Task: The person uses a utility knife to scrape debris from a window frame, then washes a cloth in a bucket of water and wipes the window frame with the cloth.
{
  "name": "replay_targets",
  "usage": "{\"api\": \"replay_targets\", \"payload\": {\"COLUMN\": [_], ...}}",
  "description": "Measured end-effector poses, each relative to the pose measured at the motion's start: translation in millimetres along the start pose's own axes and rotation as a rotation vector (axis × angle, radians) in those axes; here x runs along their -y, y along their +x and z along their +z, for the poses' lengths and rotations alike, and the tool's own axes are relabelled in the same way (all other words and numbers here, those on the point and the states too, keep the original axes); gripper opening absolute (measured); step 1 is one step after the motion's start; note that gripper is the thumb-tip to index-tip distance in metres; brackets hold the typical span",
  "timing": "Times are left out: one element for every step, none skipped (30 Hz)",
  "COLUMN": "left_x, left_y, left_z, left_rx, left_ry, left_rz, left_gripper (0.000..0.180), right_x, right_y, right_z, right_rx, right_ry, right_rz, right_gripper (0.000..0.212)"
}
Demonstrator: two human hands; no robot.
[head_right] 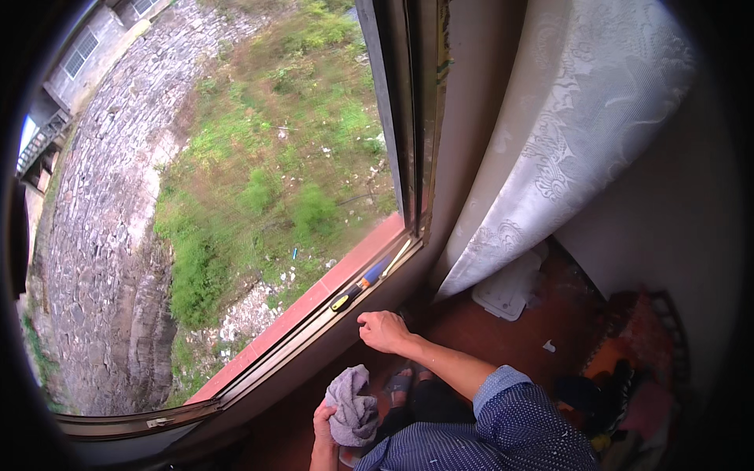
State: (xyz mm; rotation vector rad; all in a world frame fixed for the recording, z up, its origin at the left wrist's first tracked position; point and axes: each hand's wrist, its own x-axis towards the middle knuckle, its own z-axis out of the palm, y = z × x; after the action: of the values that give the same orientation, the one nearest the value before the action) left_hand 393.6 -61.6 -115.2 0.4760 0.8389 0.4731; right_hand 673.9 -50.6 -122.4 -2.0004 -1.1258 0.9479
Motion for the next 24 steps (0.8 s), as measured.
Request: {"api": "replay_targets", "payload": {"left_x": [0.8,-1.4,-2.6,1.0,3.3,6.1,8.8,15.1,20.6,25.0,31.3,32.3,33.3,29.7,27.5,26.8,26.8,27.2,28.3,27.1,25.9,24.0,22.9,22.1], "left_y": [-3.9,-11.6,-16.4,-19.8,-23.0,-25.5,-27.6,-30.1,-31.6,-32.7,-37.5,-38.2,-38.4,-39.2,-40.8,-41.6,-41.4,-41.6,-42.3,-40.0,-37.8,-35.4,-33.9,-32.3], "left_z": [-1.5,4.0,8.3,1.8,0.1,0.1,-1.0,-8.6,-13.5,-17.7,-21.4,-22.2,-22.9,-16.2,-12.5,-12.0,-11.0,-10.4,-10.1,-9.5,-9.0,-9.4,-9.9,-9.9], "left_rx": [-0.003,-0.019,-0.028,-0.032,-0.047,-0.061,-0.074,-0.081,-0.091,-0.102,-0.118,-0.131,-0.143,-0.146,-0.155,-0.157,-0.160,-0.162,-0.176,-0.181,-0.186,-0.174,-0.167,-0.159], "left_ry": [-0.017,-0.036,-0.056,-0.063,-0.072,-0.081,-0.088,-0.103,-0.130,-0.157,-0.190,-0.155,-0.122,-0.083,-0.047,-0.041,-0.038,-0.035,-0.041,-0.041,-0.041,-0.047,-0.056,-0.064], "left_rz": [0.007,0.015,0.020,0.016,0.016,0.018,0.018,0.020,0.002,-0.017,-0.021,-0.026,-0.029,-0.033,-0.036,-0.039,-0.035,-0.030,-0.026,-0.028,-0.030,-0.040,-0.044,-0.048], "left_gripper": [0.064,0.065,0.066,0.068,0.067,0.067,0.067,0.066,0.066,0.066,0.065,0.064,0.063,0.063,0.062,0.062,0.062,0.061,0.061,0.061,0.060,0.060,0.060,0.059], "right_x": [-7.2,-4.7,-2.8,-16.8,-16.5,-25.2,-35.4,-38.7,-42.5,-46.6,-55.7,-64.7,-73.5,-89.1,-94.0,-100.0,-98.3,-97.2,-96.5,-98.4,-100.7,-104.6,-105.4,-106.4], "right_y": [12.4,24.3,30.4,41.9,46.7,55.2,63.0,67.6,71.7,76.7,82.8,88.5,94.8,103.0,105.1,108.7,112.5,110.2,108.8,106.5,104.7,104.9,107.1,108.5], "right_z": [-3.4,-10.4,-16.1,-8.3,-11.4,-13.1,-17.1,-21.3,-27.5,-36.2,-35.8,-41.1,-46.8,-49.3,-54.8,-56.9,-60.2,-63.0,-64.4,-68.9,-71.3,-70.1,-67.6,-65.5], "right_rx": [-0.078,-0.076,-0.079,-0.188,-0.252,-0.271,-0.292,-0.363,-0.433,-0.322,-0.356,-0.298,-0.239,-0.153,-0.182,-0.157,-0.133,-0.105,-0.115,-0.134,-0.153,-0.152,-0.148,-0.144], "right_ry": [-0.087,-0.078,-0.074,-0.114,-0.195,-0.228,-0.261,-0.375,-0.491,-0.522,-0.601,-0.639,-0.675,-0.716,-0.735,-0.766,-0.799,-0.837,-0.833,-0.833,-0.832,-0.822,-0.810,-0.799], "right_rz": [-0.012,0.013,0.042,0.005,0.013,-0.003,-0.019,-0.115,-0.209,-0.203,-0.313,-0.350,-0.387,-0.406,-0.523,-0.563,-0.611,-0.630,-0.677,-0.712,-0.748,-0.732,-0.723,-0.714], "right_gripper": [0.031,0.030,0.030,0.031,0.034,0.037,0.041,0.044,0.048,0.054,0.054,0.054,0.054,0.053,0.034,0.034,0.033,0.032,0.031,0.031,0.030,0.031,0.033,0.034]}}
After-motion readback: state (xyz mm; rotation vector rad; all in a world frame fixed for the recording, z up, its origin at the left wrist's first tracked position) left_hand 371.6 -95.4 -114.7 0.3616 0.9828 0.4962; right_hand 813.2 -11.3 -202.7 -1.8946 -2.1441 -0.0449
